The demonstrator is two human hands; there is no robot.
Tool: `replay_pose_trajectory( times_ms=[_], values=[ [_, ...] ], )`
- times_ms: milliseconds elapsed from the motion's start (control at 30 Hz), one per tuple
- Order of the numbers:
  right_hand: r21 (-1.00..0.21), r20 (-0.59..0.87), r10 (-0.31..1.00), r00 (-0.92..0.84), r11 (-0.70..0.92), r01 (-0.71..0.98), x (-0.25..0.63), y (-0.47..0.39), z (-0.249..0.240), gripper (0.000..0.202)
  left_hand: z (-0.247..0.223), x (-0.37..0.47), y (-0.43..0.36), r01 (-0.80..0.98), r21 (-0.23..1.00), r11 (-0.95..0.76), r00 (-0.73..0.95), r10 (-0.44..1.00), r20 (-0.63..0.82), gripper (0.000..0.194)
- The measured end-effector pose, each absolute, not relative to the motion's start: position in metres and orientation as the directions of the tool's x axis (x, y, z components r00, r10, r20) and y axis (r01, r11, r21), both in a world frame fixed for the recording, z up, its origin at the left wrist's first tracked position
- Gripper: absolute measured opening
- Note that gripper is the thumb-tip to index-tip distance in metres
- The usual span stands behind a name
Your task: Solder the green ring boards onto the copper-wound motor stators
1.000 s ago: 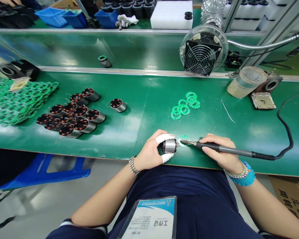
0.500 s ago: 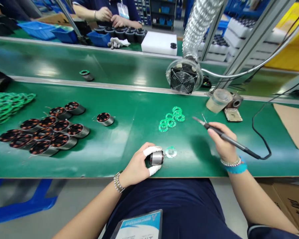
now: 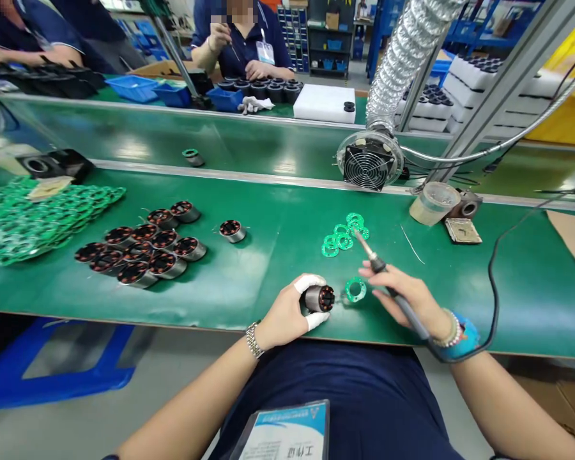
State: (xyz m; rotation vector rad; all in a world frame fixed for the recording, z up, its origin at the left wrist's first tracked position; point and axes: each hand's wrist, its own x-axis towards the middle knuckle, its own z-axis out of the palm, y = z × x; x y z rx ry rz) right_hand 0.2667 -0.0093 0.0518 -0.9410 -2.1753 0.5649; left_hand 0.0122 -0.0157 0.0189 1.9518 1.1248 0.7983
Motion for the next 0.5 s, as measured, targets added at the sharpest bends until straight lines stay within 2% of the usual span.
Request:
replay_pose_trajectory(
  times_ms=[100,233,300,400,500],
  values=[
    [-0.607,0.430,0.747,-0.508,0.655,0.450,0.250,-0.022,0.047,0.024,0.016,0.014,-0.017,0.420,0.846,-0.328,0.444,0.887,0.123,0.046],
    [-0.681,0.424,0.871,-0.248,0.487,0.547,0.238,-0.024,0.034,0.017,0.007,0.014,-0.024,0.491,0.804,-0.336,0.392,0.909,0.141,0.047],
    [-0.757,0.385,0.917,-0.104,0.378,0.533,0.228,-0.026,0.029,0.019,0.004,0.014,-0.027,0.560,0.754,-0.342,0.336,0.926,0.171,0.048],
    [-0.929,0.219,0.975,0.019,0.203,0.309,0.212,-0.031,0.028,0.028,0.004,0.015,-0.030,0.633,0.691,-0.349,0.294,0.934,0.202,0.053],
    [-0.997,0.068,0.995,-0.072,0.065,-0.044,0.204,-0.035,0.033,0.035,0.006,0.016,-0.030,0.650,0.655,-0.384,0.318,0.921,0.225,0.052]
  ],
)
